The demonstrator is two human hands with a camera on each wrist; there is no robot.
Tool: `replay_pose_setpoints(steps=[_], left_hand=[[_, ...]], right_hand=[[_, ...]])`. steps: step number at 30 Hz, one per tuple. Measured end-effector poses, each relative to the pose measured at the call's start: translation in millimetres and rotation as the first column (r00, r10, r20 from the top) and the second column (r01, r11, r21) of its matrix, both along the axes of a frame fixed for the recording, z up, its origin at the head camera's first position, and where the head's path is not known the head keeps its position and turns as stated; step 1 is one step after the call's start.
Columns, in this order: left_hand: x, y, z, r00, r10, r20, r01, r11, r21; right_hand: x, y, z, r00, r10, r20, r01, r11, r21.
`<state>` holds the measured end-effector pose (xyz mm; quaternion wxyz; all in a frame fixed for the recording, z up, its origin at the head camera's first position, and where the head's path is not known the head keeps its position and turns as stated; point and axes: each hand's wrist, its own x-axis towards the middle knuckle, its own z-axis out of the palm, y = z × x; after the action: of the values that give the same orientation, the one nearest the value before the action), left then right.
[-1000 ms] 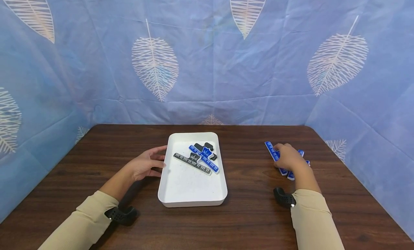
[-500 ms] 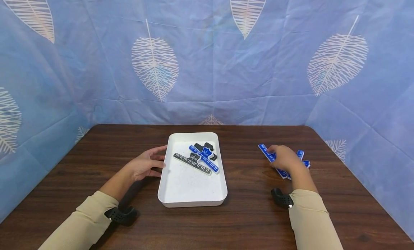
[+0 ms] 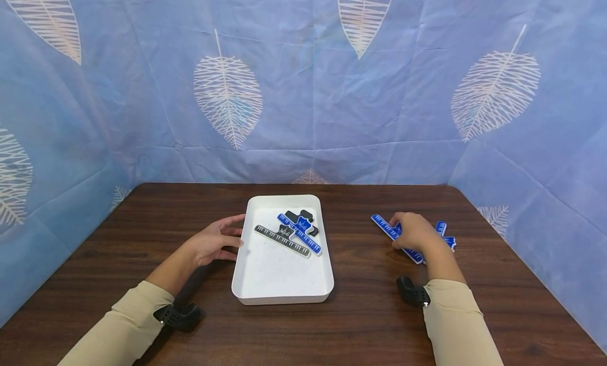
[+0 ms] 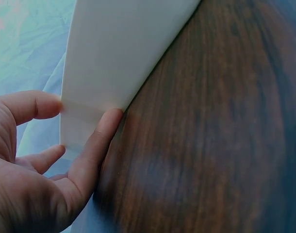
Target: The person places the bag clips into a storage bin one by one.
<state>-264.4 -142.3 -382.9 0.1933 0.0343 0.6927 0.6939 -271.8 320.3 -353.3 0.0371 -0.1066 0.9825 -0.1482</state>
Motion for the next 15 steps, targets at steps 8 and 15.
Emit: replay_pose_setpoints(steps=[8,15], left_hand=[[0.5,-0.9,0.0,1.000,-0.004,-0.002,0.004,1.000,-0.002],[1.3,-0.2,2.1,1.000,-0.014,0.001,0.014,1.000,-0.005]], right_hand=[[5.9,-14.5,13.9,0.998,0.035,-0.046,-0.036,0.999,-0.014],[11.6,-30.4,24.6,0.995,0.073,-0.070,-0.076,0.996,-0.046]])
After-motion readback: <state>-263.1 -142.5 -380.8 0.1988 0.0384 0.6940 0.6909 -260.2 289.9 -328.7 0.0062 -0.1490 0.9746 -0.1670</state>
